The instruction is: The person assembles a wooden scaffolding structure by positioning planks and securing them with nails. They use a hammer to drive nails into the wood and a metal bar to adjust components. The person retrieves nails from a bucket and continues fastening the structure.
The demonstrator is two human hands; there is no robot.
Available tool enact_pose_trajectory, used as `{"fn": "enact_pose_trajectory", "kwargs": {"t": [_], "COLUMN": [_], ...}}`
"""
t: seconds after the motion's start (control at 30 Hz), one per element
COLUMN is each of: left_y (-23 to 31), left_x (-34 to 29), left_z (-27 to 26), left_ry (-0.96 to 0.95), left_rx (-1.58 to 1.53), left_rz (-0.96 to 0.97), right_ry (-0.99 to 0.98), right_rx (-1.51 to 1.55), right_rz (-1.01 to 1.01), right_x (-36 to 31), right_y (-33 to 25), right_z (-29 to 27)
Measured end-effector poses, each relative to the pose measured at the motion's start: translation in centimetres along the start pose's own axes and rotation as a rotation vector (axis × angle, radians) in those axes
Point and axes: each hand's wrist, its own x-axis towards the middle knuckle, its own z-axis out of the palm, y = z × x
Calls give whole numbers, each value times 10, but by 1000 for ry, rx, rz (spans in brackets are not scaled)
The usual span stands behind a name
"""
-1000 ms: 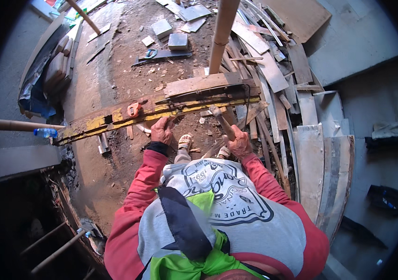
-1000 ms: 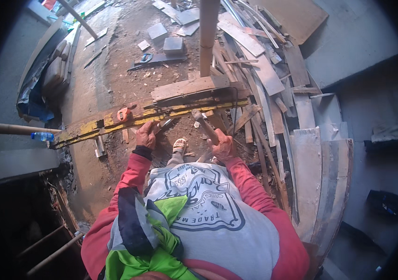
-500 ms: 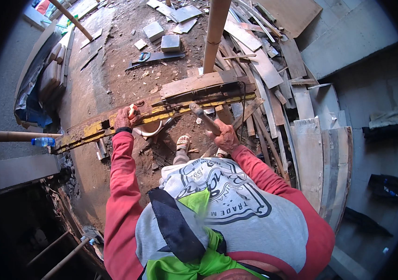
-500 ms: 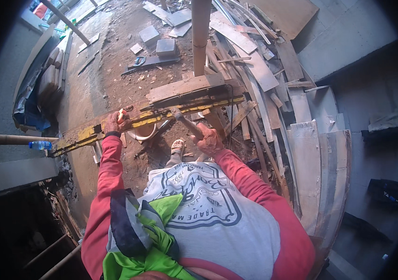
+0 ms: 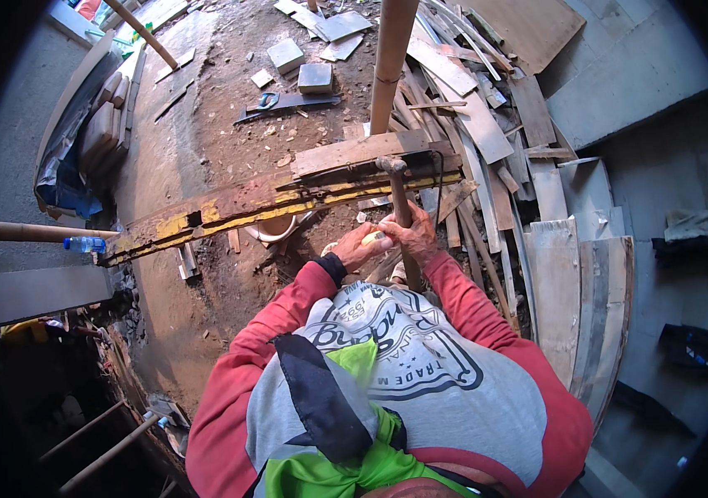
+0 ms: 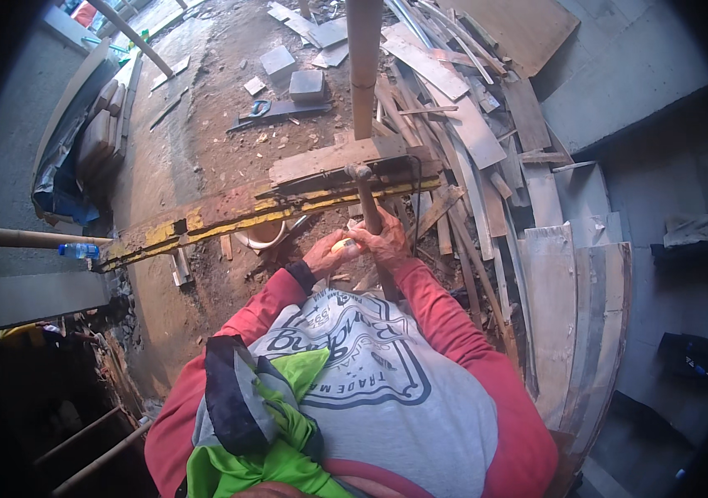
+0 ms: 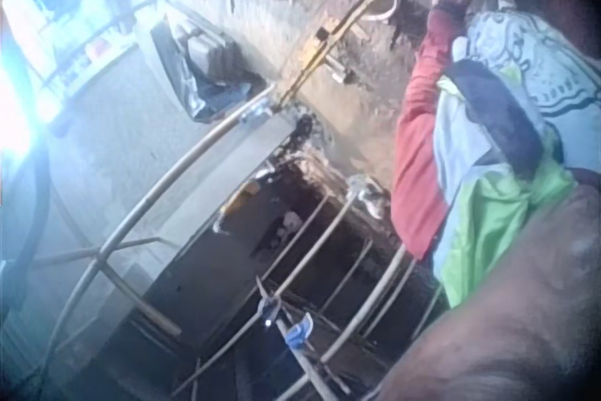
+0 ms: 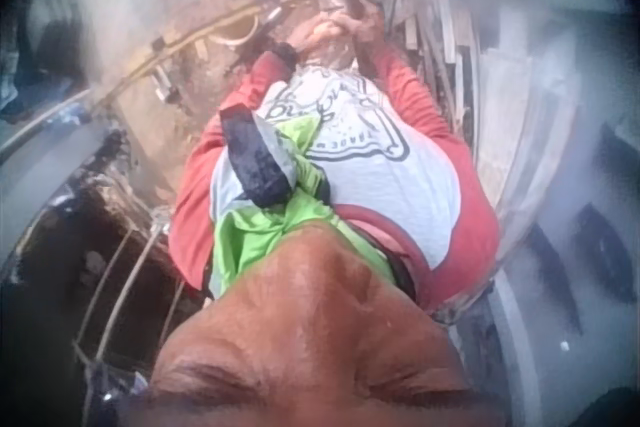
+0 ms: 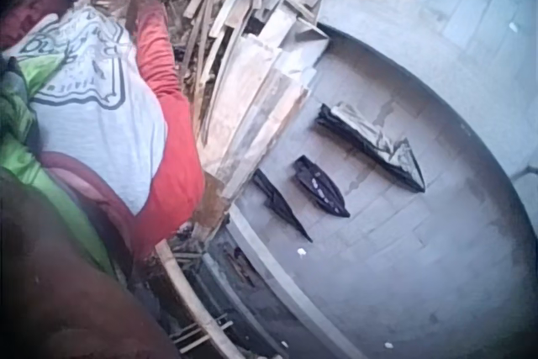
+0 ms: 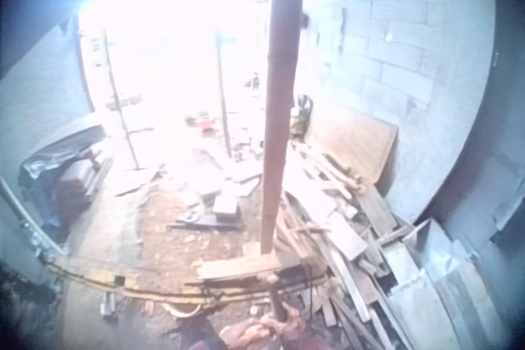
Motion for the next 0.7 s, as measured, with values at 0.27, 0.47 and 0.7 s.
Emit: {"fn": "enact_pose_trajectory", "kwargs": {"t": [0.27,0.47,0.7], "left_y": [29,10,7], "left_x": [36,41,7], "left_z": [8,-57,-119], "left_ry": [97,-81,-101], "left_rx": [327,550,754], "left_rz": [159,40,-33], "right_ry": [56,327,586], "right_rx": [122,-107,-275], "right_rz": [56,-24,4], "right_x": [2,34,96], "right_y": [4,25,60], "right_z": [-42,-105,-131]}}
